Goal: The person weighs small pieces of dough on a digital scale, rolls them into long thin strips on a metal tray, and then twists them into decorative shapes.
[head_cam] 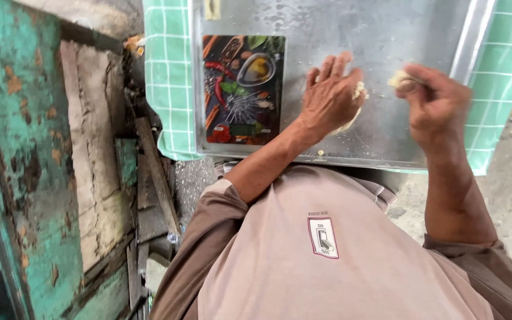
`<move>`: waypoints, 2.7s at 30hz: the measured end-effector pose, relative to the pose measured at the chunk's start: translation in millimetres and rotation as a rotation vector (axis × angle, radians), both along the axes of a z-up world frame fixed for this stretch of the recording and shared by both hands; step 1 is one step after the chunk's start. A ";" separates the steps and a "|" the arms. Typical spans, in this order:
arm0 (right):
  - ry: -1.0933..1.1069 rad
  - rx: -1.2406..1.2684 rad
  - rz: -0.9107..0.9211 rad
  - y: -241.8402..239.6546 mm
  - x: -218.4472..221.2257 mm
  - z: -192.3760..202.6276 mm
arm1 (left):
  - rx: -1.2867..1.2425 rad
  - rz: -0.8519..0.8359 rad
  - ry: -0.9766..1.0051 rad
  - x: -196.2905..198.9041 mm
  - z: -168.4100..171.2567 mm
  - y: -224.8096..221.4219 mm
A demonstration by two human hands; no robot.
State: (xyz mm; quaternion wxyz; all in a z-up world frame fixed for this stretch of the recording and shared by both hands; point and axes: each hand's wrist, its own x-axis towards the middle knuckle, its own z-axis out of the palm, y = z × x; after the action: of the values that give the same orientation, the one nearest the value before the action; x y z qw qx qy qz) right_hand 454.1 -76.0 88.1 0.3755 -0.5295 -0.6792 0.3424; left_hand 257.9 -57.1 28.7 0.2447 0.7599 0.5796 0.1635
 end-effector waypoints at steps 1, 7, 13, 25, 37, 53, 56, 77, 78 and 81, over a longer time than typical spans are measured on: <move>0.054 -0.085 0.028 4.7 3.7 -5.9 | -0.004 -0.022 0.020 -1.4 2.7 4.9; 0.381 -0.413 -0.097 7.4 -22.3 -2.4 | 0.185 -0.155 -0.596 -19.7 -10.0 -14.7; 0.573 -0.350 -0.129 -2.0 -47.4 -42.8 | 0.322 0.203 -0.902 -11.9 -9.3 -20.6; 0.342 -0.142 0.059 -14.9 -55.2 -32.5 | 0.149 0.160 -0.959 -43.6 9.6 -45.3; 0.102 0.069 0.176 8.2 -67.6 -5.6 | 0.289 0.354 -0.360 -186.1 31.4 -46.2; 0.121 -0.080 0.082 -2.5 -73.1 -4.6 | 0.291 0.523 0.016 -230.9 -1.1 -57.3; 0.135 -0.075 0.087 -3.9 -75.9 -7.3 | 0.318 0.471 0.025 -231.3 -2.0 -54.5; 0.114 -0.030 0.048 -5.7 -75.6 -20.7 | 0.279 0.320 0.001 -226.2 7.9 -45.1; 0.120 -0.020 0.049 -5.9 -75.2 -21.1 | 0.266 0.314 0.007 -226.3 8.2 -45.2; 0.124 -0.003 0.045 -6.3 -73.7 -22.3 | 0.242 0.292 0.010 -228.7 3.3 -44.4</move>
State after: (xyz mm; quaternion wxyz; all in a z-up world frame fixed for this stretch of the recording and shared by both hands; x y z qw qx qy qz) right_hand 380.4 -82.3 65.7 0.4083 -0.4923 -0.6659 0.3842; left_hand 29.2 -101.6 31.9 0.1223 0.6926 0.6610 0.2617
